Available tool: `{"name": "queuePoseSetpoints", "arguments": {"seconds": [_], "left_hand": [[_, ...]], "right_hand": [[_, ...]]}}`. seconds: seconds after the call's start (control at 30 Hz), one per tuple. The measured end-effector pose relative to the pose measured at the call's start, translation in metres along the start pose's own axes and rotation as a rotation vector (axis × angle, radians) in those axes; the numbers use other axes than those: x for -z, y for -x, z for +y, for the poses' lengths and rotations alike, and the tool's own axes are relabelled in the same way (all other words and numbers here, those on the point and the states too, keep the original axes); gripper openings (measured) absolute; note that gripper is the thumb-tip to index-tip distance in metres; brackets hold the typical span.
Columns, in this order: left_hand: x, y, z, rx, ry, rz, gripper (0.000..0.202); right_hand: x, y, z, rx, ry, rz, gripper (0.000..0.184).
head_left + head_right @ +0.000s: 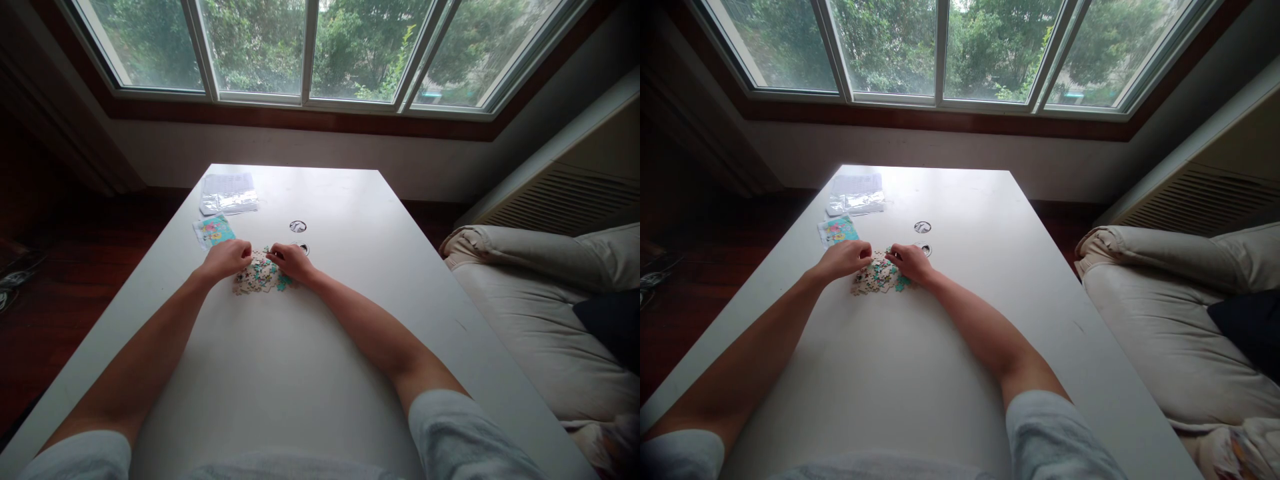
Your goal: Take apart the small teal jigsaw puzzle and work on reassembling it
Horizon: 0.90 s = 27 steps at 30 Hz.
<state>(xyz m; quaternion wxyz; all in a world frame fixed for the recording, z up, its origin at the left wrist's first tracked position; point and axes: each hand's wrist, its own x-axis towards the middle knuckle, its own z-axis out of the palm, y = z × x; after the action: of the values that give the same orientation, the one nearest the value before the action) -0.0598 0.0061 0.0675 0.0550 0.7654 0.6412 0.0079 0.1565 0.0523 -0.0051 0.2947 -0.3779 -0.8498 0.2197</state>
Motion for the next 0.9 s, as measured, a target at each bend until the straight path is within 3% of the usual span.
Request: {"name": "queuePoseSetpoints", "arguments": {"seconds": [0.23,0.4,0.53,0.6,0.7,0.8,0.9], "left_hand": [[0.002,0.001,-0.002,0.019,-0.018,-0.068,0.027],[0.011,0.006,-0.003,0.034,-0.052,-0.13,0.035],[0.017,0.01,-0.01,0.045,-0.069,-0.234,0.041],[0.017,0.012,-0.012,0.023,-0.062,-0.286,0.05],[0.016,0.016,-0.01,-0.027,-0.058,-0.331,0.064],[0.014,0.018,-0.002,-0.047,-0.058,-0.343,0.081],[0.013,0.02,0.006,-0.043,-0.04,-0.343,0.089]], "right_hand": [[0.006,-0.002,0.003,0.097,-0.146,-0.01,0.023],[0.023,-0.008,0.01,0.006,-0.048,0.023,0.021],[0.044,-0.012,0.01,-0.059,0.09,-0.188,0.015],[0.053,-0.012,0.006,-0.078,0.163,-0.299,0.021],[0.06,-0.009,-0.003,-0.115,0.215,-0.415,0.049],[0.058,-0.005,-0.012,-0.13,0.215,-0.469,0.066],[0.054,-0.002,-0.019,-0.09,0.267,-0.475,0.07]]}}
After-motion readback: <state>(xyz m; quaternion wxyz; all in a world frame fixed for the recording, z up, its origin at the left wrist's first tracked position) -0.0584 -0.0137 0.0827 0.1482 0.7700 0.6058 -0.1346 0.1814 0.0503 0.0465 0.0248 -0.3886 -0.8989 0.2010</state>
